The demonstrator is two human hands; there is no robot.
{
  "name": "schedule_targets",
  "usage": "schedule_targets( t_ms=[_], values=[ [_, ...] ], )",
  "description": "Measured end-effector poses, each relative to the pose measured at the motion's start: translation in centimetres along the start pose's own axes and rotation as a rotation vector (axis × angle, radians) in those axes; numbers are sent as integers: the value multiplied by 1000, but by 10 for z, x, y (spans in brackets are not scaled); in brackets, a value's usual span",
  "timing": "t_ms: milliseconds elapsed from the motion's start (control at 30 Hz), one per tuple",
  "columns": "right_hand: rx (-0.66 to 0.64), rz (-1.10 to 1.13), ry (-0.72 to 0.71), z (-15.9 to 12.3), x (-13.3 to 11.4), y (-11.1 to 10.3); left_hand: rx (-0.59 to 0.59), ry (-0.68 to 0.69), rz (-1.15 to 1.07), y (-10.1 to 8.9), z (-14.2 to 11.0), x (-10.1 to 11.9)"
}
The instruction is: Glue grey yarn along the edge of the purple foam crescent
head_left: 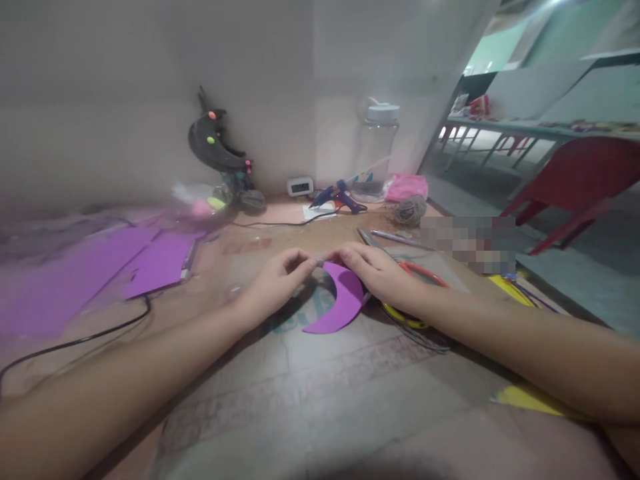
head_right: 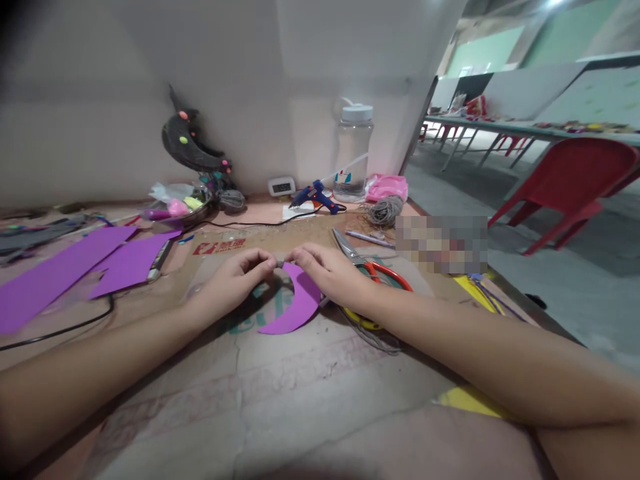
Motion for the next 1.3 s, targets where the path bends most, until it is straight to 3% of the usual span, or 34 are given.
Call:
schedule_targets(
  t_ms=[300,400,467,567,667,800,900,1100,1300],
  values=[
    [-71,34,194,1,20,14,87,19,-71,-10,0,4],
    [-83,13,191,1,17,15,129,47,-65,-15,-1,5],
    [-12,-18,135,2,11,8,150,44,-71,-17,-2,4],
    [219,-123,27,-2,-1,-16,174,29,-29,-19,-4,4],
    [347,-241,-66,-8,-12,-27,54,81,39,-5,-5,11],
    [244,-361,-117,-6,-16,-12,-210,230,-17,24,-13,26],
    [162,-468,-201,-5,-23,1,-265,275,3,31,-18,29],
    [67,-537,-318,-7,-32,18,-205,206,21,29,-15,19],
    [5,-444,-290,-8,-28,24,-53,118,-155,14,0,6]
  ],
)
Point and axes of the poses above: each hand's wrist, its own z-axis towards the middle knuckle, its own y-axis out of the palm, x = y × z, the point moved 10 cm from there along z, towards the middle knuckle, and after that the axes turned 1 degree about -z, right-handed, at the moved point
